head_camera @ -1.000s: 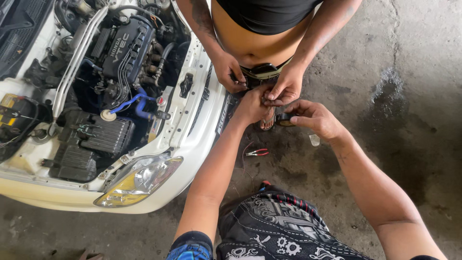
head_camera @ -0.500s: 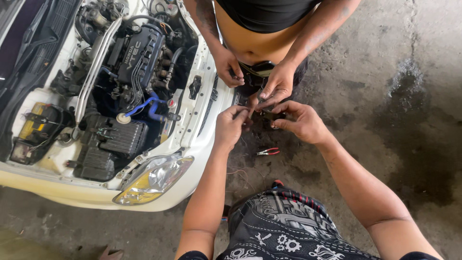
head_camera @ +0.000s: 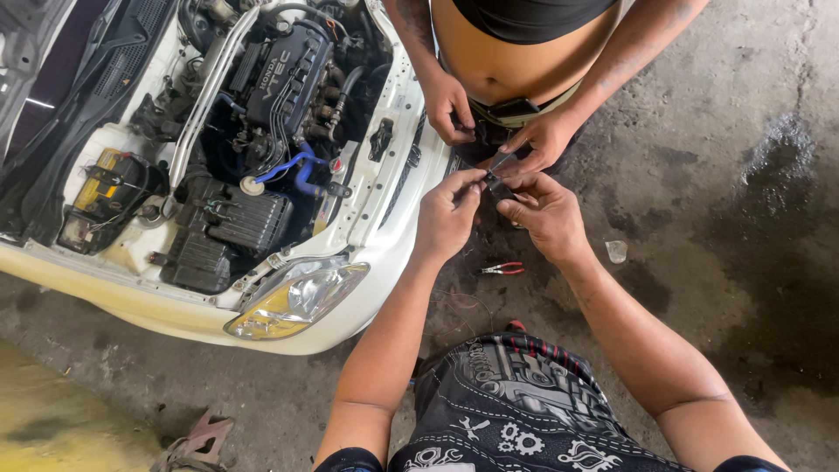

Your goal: The person works on the engine bay of a white Honda, using electrical tape to wrap wires near the headlight and engine components. They then use pliers to strip and prepare additional wires while another person stands nearby.

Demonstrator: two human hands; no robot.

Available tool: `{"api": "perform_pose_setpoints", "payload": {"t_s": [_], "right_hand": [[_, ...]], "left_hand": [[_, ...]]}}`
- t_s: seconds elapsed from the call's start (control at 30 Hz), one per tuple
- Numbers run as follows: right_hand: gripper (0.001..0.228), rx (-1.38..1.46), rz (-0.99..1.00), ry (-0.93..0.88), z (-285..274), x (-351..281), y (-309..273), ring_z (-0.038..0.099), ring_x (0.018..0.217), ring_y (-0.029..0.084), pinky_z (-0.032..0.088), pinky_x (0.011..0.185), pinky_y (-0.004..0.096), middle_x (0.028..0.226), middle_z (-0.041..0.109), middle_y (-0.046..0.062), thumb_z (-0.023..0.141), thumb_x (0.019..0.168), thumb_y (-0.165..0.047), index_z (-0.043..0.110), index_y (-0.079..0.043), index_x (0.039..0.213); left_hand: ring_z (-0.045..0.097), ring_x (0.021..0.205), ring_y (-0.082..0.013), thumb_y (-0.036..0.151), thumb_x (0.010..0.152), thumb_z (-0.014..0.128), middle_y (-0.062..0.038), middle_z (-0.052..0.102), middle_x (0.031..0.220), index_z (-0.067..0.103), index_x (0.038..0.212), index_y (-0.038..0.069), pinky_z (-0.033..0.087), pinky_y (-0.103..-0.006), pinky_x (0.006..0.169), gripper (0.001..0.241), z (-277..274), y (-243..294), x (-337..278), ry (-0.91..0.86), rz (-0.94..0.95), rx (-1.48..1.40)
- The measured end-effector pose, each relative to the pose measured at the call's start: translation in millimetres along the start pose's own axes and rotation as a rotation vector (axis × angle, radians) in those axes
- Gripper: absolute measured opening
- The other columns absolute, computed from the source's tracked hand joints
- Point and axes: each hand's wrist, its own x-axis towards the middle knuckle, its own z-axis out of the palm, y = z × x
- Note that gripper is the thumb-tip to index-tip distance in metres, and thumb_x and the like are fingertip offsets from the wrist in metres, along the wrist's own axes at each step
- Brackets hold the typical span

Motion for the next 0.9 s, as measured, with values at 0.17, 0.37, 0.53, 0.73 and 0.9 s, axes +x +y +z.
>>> {"api": "perform_pose_setpoints", "payload": {"t_s": [0.17, 0.37, 0.53, 0.73, 0.9], "right_hand": [[0.033, 0.076, -0.055, -0.050, 2.8, -1.2, 1.4, 0.063, 0.093, 0.006, 0.053, 0.081, 0.023, 0.105, 0.070, 0.000, 0.081, 0.089, -0.007, 0.066, -0.002, 0.118], [0.039, -0.437, -0.062, -0.039, 6.6, 42.1, -15.5, 0.070, 0.098, 0.011, 0.056, 0.086, 0.030, 0.106, 0.074, 0.004, 0.082, 0.086, -0.019, 0.069, -0.002, 0.119], [0.043, -0.513, 0.019, -0.005, 11.8, 64.5, -11.0, 0.066, 0.087, 0.018, 0.054, 0.080, 0.035, 0.097, 0.074, 0.011, 0.081, 0.086, -0.021, 0.070, -0.003, 0.123], [0.042, -0.455, -0.252, -0.009, 6.9, 61.9, 8.2, 0.069, 0.102, 0.018, 0.055, 0.090, 0.031, 0.112, 0.067, 0.010, 0.084, 0.085, -0.022, 0.070, -0.003, 0.120], [0.039, -0.550, -0.234, 0.008, -0.5, 57.4, 7.5, 0.064, 0.107, 0.022, 0.053, 0.092, 0.036, 0.115, 0.067, 0.010, 0.084, 0.086, -0.021, 0.072, -0.006, 0.119]], "left_hand": [[0.065, 0.075, -0.0089, 0.018, 0.098, 0.072, -0.007, 0.075, 0.092, 0.074, 0.115, 0.002, 0.053, -0.0272, 0.067, 0.024, -2.9, -9.7, 0.3, -0.025, 0.120, 0.132], [0.059, 0.055, -0.0166, 0.015, 0.095, 0.068, -0.014, 0.069, 0.075, 0.074, 0.098, -0.006, 0.043, -0.0316, 0.048, 0.022, 10.2, -59.0, 57.5, 0.000, -0.350, -0.173], [0.061, 0.057, -0.0109, 0.009, 0.095, 0.070, -0.007, 0.067, 0.078, 0.074, 0.102, -0.004, 0.048, -0.0260, 0.051, 0.015, 14.7, -97.8, 92.0, 0.094, -0.410, -0.609], [0.061, 0.052, -0.0174, 0.010, 0.095, 0.069, -0.009, 0.069, 0.081, 0.053, 0.115, 0.016, 0.039, -0.0330, 0.036, 0.027, 20.3, -77.6, 73.9, 0.138, -0.343, -0.635], [0.065, 0.056, -0.0221, 0.018, 0.096, 0.066, -0.013, 0.070, 0.074, 0.069, 0.101, 0.003, 0.048, -0.0383, 0.051, 0.016, 20.7, -51.0, 63.7, 0.140, -0.119, 0.023]]}}
